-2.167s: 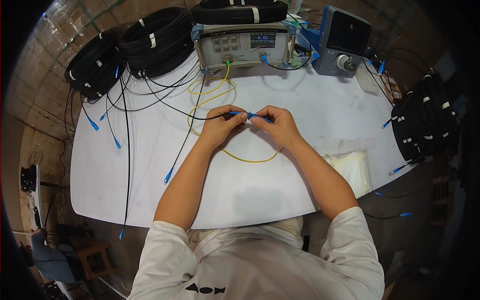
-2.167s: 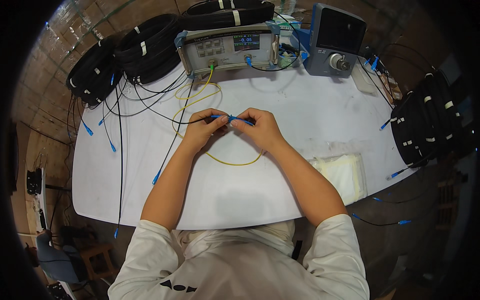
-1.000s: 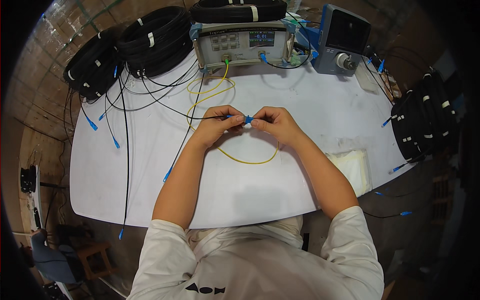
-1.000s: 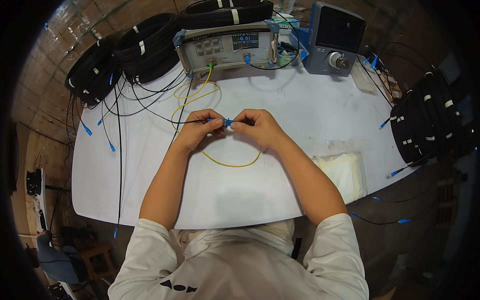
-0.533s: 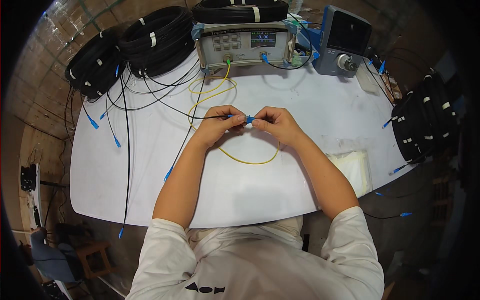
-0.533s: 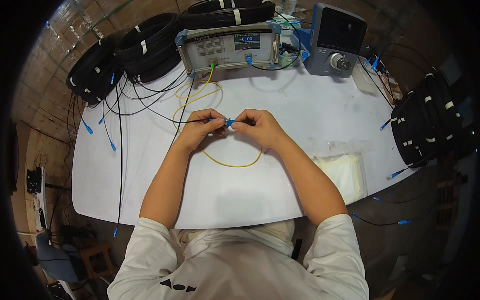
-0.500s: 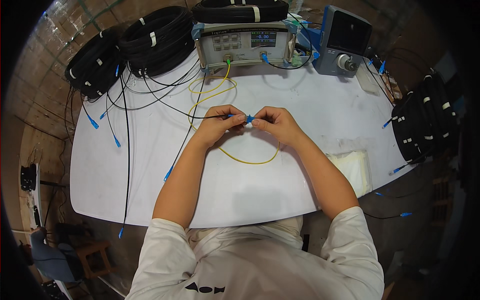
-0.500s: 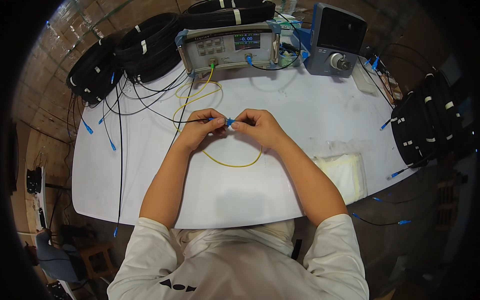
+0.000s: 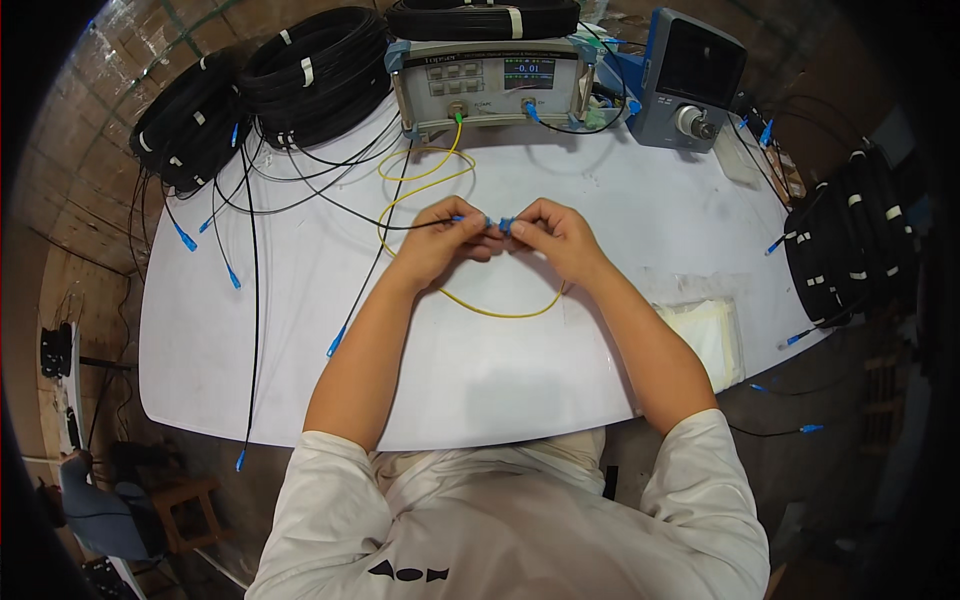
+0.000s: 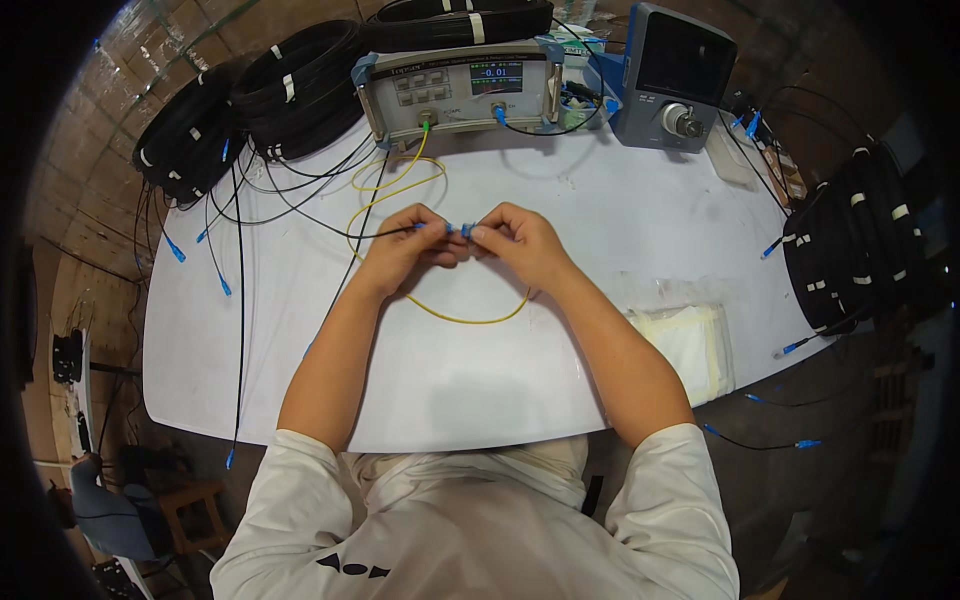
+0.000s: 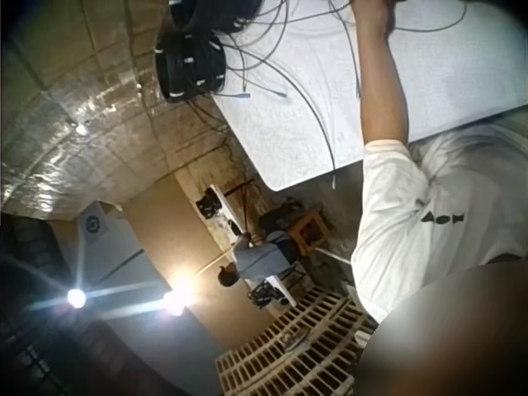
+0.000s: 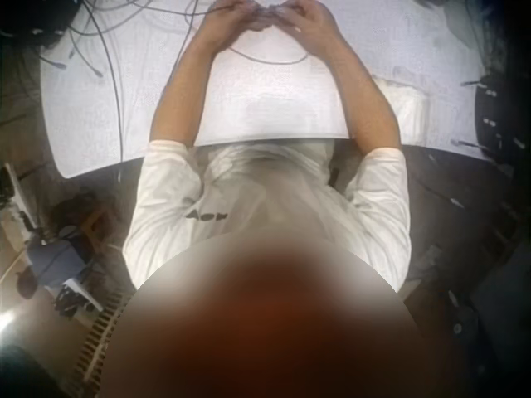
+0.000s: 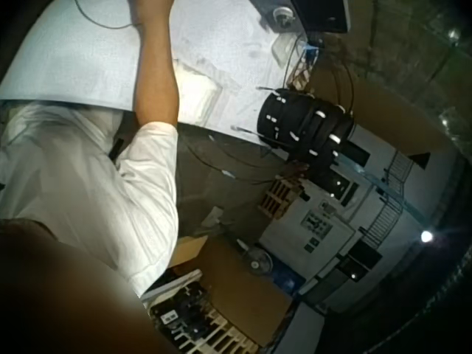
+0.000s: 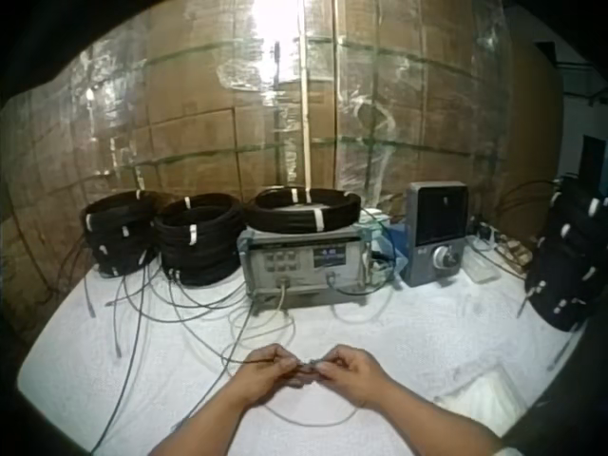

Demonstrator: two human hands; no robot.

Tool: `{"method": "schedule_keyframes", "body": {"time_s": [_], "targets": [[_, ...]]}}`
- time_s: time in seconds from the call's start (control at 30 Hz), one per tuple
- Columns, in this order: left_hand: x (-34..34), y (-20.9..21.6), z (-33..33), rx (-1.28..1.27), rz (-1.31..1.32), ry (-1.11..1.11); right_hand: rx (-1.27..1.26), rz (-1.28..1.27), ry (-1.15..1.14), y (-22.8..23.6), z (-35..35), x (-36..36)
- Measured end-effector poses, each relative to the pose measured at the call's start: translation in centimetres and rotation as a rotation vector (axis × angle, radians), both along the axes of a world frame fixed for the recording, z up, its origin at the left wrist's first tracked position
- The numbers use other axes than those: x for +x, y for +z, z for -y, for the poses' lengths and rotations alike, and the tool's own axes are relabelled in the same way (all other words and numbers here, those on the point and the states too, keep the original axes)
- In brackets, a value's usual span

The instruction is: Testing the signal and connectivity of optical fiber cables using an optical power meter and visual fault locator.

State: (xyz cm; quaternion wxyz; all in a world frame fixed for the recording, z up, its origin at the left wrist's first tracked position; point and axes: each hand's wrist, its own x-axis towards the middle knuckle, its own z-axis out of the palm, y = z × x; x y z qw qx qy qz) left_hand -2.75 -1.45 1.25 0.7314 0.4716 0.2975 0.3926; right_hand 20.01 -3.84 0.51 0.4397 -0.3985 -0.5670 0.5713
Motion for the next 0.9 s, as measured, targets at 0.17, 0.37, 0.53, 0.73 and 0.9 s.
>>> {"method": "schedule_keyframes", "body": {"time_s": [0.17,0.37,0.53,0.73,0.9], "targets": [[-0.2,-0.3,0.0,0.041,0.058,0.059,-0.032,-0.066,-0.042,0.5,0.1,-0.6],[0.2,-0.3,0.2,0.131,-0.106,0.055,-0.004,-0.050,-0.095,0.4,0.4,-1.4],[1.2,0.2,1.0,0.150,-0.063,0.104,-0.027,0.001,-0.081,0.2,0.4,-1.2],[0.9,-0.1,0.7,0.183,-0.027,0.079,0.008,0.066,-0.087,0.8,0.8,-1.5],[0.7,-0.4,0.6,0.174,-0.028,0.083,0.002,0.085,-0.084,1.2,1.2,-1.9]]}}
